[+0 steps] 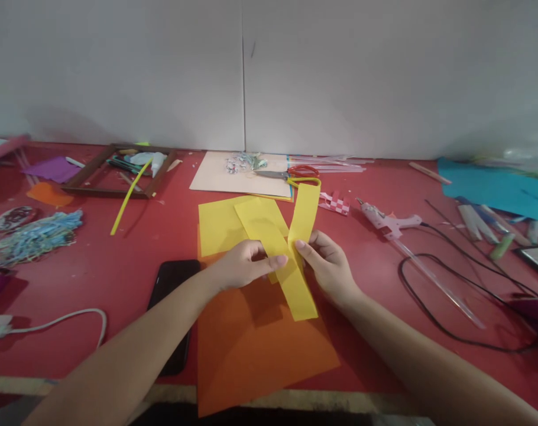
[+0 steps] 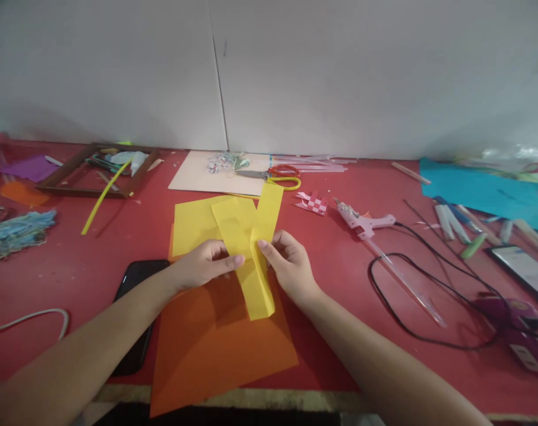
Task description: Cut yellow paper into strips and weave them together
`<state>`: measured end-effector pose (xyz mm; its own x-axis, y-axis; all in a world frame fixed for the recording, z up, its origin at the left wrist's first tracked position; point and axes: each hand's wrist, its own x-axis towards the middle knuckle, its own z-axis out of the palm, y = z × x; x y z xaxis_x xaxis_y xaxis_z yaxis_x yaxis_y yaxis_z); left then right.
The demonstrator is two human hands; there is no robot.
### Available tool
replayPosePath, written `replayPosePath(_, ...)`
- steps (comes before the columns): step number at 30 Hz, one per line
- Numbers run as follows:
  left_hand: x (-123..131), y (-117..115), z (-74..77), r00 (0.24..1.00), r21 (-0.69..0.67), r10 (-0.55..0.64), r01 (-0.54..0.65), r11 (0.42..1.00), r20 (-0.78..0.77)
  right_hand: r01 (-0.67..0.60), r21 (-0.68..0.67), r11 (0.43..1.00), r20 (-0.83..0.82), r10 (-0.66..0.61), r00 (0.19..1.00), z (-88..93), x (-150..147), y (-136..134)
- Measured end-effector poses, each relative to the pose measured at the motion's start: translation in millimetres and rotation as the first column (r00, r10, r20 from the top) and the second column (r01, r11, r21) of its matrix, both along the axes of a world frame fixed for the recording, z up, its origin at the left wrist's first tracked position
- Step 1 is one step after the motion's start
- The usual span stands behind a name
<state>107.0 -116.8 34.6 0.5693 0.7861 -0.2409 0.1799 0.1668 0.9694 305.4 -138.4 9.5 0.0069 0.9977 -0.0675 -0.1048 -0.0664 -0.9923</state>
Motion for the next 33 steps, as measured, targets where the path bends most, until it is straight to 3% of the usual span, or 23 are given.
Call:
replayPosePath(4,3.2,0.3,-2.6,0.995,0.043,0.098,-0.099,0.994,0.035,-0.037,-0.026,0.999,-0.078,0.034,0.996,3.6,-0.7,-0.8)
replayPosePath(9,2.0,2.0,-4.0,0.992,0.067,0.109,-0.113,0.991,0.069,-0.148,-0.113,0.982,-0.133,0.133,0.982,7.6,-2.9,-2.6)
replayPosePath(15,1.7,2.1,-1.9,0.988,0.066,0.105,-0.113,0.991,0.113,-0.114,-0.075,0.991,-0.066,0.109,0.992,7.6,-2.7,-2.5)
replayPosePath(20,0.0,0.9,1.1,0.982,0.056,0.186,-0.189,0.98,0.043,-0.081,-0.06,0.995,-0.11,0.074,0.991,6.6,-2.8,-1.2)
replayPosePath(26,-0.2,-3.3,3.1,0.992,0.047,0.034,-0.029,0.999,-0.118,-0.035,-0.078,0.996,-0.042,0.032,0.999,3.0,-0.9,0.2)
replayPosePath(33,1.3,-0.8,2.3,0.999,0.087,0.047,-0.049,0.995,0.022,-0.139,-0.108,0.984,-0.154,0.121,0.981,5.9,-1.9,-1.8)
